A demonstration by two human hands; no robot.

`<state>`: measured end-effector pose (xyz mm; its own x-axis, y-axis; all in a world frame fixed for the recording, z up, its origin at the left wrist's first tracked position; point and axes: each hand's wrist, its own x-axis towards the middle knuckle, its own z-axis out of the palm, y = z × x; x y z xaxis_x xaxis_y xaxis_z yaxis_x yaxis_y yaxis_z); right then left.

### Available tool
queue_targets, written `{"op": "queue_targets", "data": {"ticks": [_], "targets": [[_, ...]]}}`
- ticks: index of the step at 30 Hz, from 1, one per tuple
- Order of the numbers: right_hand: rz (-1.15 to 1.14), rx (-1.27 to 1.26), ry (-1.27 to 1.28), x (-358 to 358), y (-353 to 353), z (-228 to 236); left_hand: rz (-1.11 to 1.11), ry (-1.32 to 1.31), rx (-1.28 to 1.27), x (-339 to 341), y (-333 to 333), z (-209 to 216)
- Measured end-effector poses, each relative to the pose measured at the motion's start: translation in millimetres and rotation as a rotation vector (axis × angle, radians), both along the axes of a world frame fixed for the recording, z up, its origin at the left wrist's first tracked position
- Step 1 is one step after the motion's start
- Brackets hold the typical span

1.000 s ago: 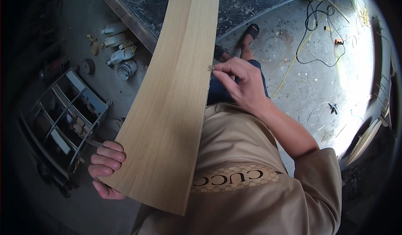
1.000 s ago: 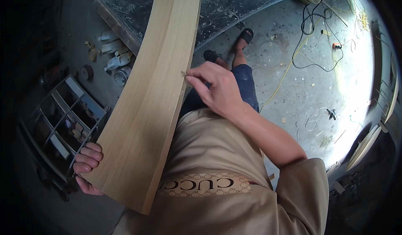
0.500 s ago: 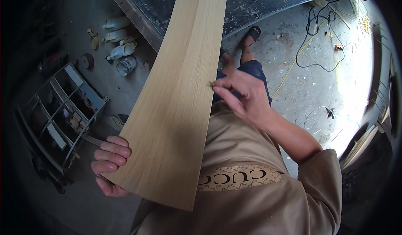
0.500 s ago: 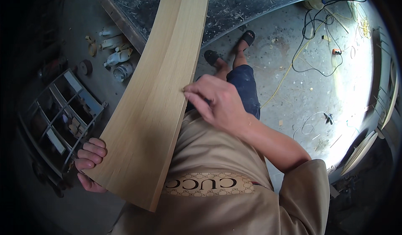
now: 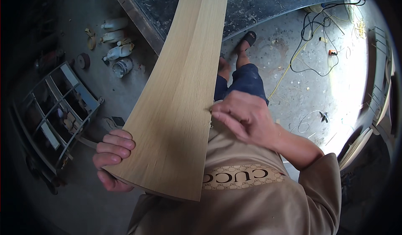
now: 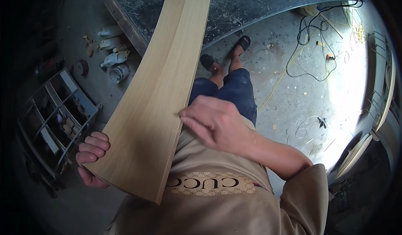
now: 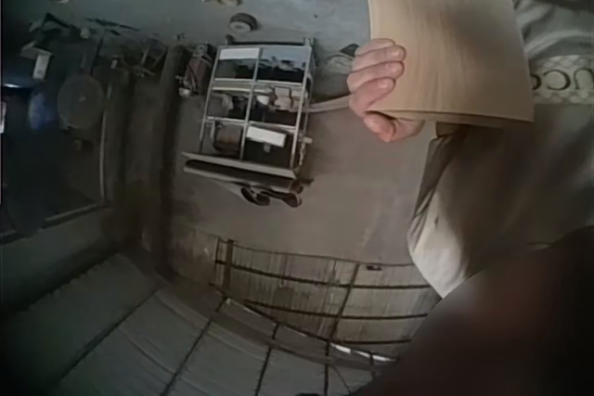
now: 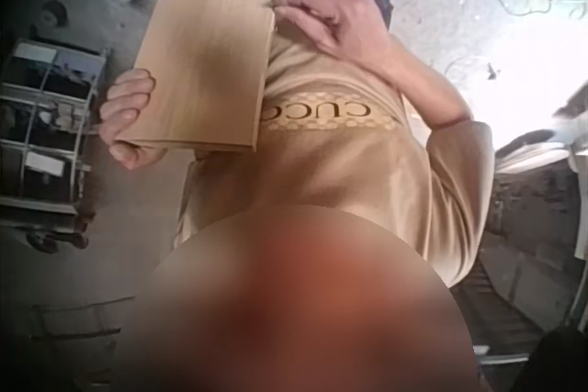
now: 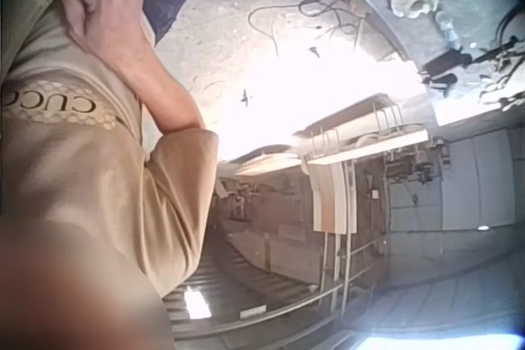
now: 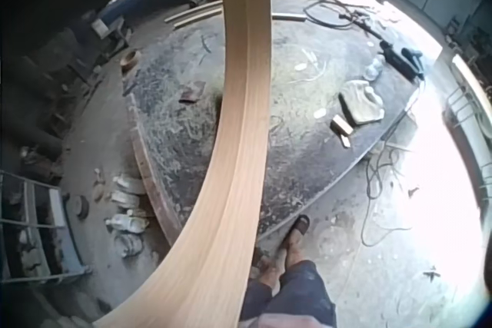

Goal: Cleaning and wiping a curved wooden furniture component using a cloth and liquid.

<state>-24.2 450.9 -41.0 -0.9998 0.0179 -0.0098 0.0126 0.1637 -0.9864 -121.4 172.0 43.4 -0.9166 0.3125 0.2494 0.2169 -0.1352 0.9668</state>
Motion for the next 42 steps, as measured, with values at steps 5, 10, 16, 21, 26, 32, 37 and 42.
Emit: {"op": "queue_targets", "data": {"ticks": [5, 10, 16, 21, 26, 32, 37, 42], "targets": [[0.092, -0.111, 0.004, 0.2, 6.8, 23.9, 0.018, 0.010, 0.014, 2.6, -2.1, -1.8], [0.031, 0.008, -0.003, 7.2, 0.8, 3.3, 0.016, 0.011, 0.028, 6.2, -0.1, -8.4], [-0.051, 0.009, -0.015, -7.9, 23.5, -49.3, 0.066, 0.064, 0.028, 9.6, -8.6, -13.2], [-0.485, 0.154, -0.102, -63.5, 56.0, -180.7, 0.066, 0.047, 0.017, 8.3, -2.5, -11.0], [-0.393, 0.367, 0.111, -98.7, 75.2, -236.2, 0.050, 0.036, -0.017, 8.1, -0.1, -7.4], [-0.317, 0.202, 0.143, -62.7, 33.7, -197.8, 0.031, 0.041, -0.032, 5.3, -2.6, -5.3], [-0.216, -0.069, 0.059, -23.3, 11.3, -150.7, 0.021, 0.041, -0.029, 2.6, -4.4, -4.0], [-0.599, 0.078, 0.024, -75.0, 38.2, -209.9, 0.033, 0.040, -0.027, 5.3, 0.8, -0.6]]}}
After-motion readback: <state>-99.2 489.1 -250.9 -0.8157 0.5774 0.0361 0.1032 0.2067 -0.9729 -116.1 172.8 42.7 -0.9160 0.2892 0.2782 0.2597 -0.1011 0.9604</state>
